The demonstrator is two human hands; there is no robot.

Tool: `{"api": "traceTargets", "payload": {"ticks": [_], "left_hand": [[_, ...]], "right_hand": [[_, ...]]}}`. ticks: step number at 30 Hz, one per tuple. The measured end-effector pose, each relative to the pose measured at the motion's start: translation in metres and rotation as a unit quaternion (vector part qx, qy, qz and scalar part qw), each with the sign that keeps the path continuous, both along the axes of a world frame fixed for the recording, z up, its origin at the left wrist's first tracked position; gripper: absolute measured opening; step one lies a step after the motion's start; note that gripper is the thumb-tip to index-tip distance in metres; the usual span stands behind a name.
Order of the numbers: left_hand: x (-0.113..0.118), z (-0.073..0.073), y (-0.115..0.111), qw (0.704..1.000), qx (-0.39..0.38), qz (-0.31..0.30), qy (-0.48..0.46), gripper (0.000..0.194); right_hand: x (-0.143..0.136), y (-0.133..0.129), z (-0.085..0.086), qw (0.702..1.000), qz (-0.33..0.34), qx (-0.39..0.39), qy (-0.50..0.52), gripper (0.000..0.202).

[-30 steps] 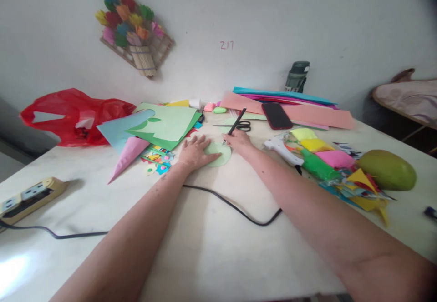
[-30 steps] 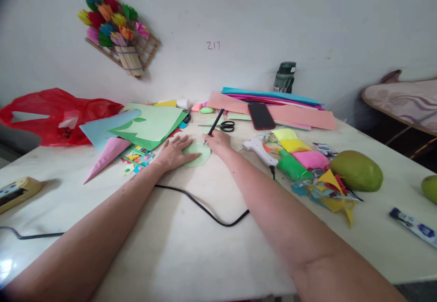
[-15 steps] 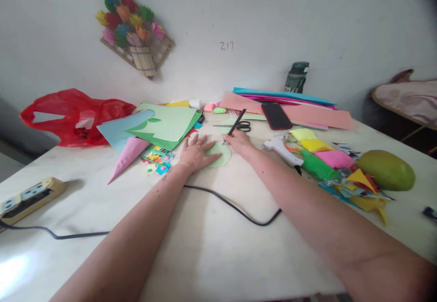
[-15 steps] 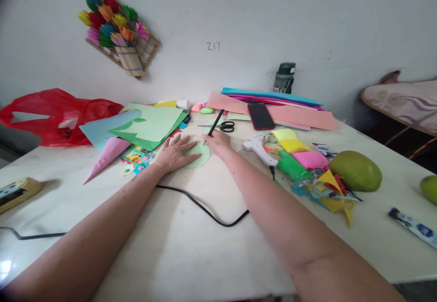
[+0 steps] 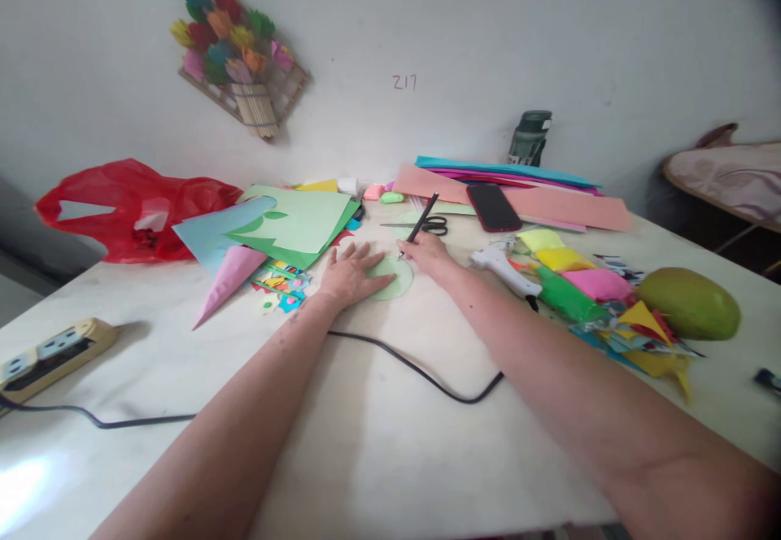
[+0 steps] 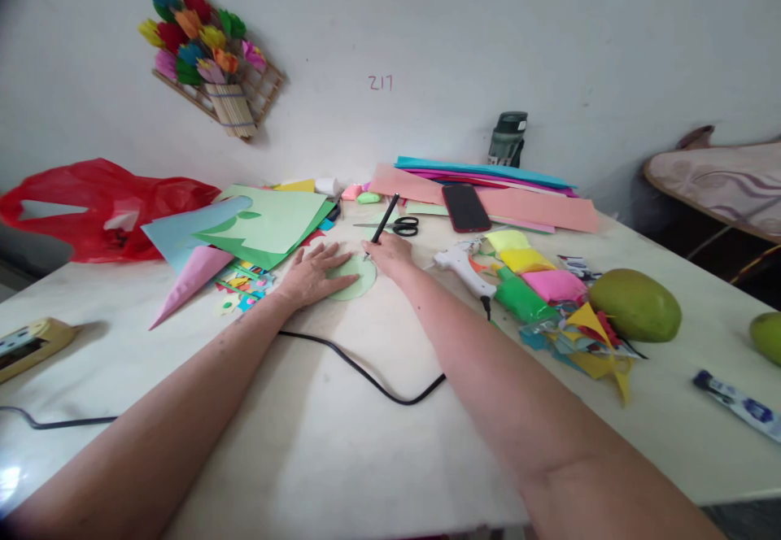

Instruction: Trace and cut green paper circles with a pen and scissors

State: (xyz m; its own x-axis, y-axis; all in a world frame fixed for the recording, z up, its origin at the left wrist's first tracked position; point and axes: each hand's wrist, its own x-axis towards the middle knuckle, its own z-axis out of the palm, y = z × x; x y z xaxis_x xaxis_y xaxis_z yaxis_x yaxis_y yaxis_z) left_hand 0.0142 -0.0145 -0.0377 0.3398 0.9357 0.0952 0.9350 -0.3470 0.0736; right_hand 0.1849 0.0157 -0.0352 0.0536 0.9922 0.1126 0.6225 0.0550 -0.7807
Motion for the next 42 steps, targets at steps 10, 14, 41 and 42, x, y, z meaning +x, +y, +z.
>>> {"api": "traceTargets", "payload": {"ticks": [10,14,41,42], "left_hand": [[0.000,-0.001,0.001,1.000,0.002,0.002,-0.003,0.067],[0.000,-0.001,0.001,1.000,0.004,0.003,0.000,0.067],[0.000,0.001,0.000,1.000,-0.002,-0.005,0.003,0.069],[0.000,0.000,0.000,1.000,-0.002,-0.004,0.004,0.069]], "right_hand": [[0.002,0.008,-0.006,0.999,0.013,0.001,0.041,0.018],[0.002,0.009,-0.008,0.998,0.018,-0.002,0.062,0.015],[0.006,0.004,-0.002,0.997,0.029,0.018,0.073,0.007],[0.006,0.003,-0.002,0.997,0.028,0.019,0.070,0.007]]}}
